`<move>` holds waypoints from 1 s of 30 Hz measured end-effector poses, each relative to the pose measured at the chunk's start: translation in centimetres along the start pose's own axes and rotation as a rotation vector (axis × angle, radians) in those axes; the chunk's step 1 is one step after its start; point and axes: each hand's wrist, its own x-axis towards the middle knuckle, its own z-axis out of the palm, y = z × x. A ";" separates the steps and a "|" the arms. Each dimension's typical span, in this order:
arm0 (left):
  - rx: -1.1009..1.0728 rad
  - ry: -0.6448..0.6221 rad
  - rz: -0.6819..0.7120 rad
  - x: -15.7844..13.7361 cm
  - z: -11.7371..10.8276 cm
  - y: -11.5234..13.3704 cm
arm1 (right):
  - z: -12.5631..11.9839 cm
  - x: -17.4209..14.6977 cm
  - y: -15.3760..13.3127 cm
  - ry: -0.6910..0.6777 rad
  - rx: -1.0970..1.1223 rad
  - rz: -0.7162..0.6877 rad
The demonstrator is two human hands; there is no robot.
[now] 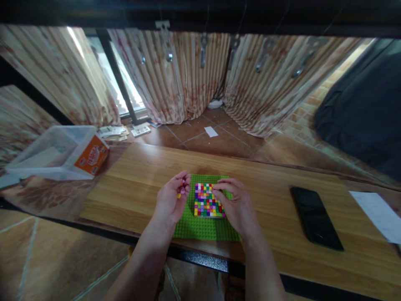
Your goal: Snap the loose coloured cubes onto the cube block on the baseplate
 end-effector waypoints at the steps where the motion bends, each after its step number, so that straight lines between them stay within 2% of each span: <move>1: 0.003 -0.009 -0.006 -0.1 0.0 0.0 | 0.1 0.0 0.0 0.004 0.011 0.002; 4: 0.008 -0.039 -0.025 -0.3 0.1 0.1 | 0.3 0.1 -0.1 0.012 0.054 0.050; 8: 0.014 -0.062 -0.045 -0.6 0.1 0.1 | 0.7 0.3 0.0 -0.010 0.116 0.238; 11: 0.018 -0.071 -0.050 -0.7 0.1 0.1 | 1.0 0.3 0.0 -0.061 0.243 0.356; 15: 0.015 -0.080 -0.052 -0.6 0.0 0.0 | 1.0 0.4 -0.3 -0.092 0.384 0.445; 21: 0.023 -0.096 -0.047 -0.5 0.0 0.1 | 0.6 0.5 -0.7 -0.025 0.433 0.413; 30: 0.046 -0.126 -0.044 -0.5 -0.3 -0.2 | 1.1 0.5 -0.6 -0.060 0.308 0.349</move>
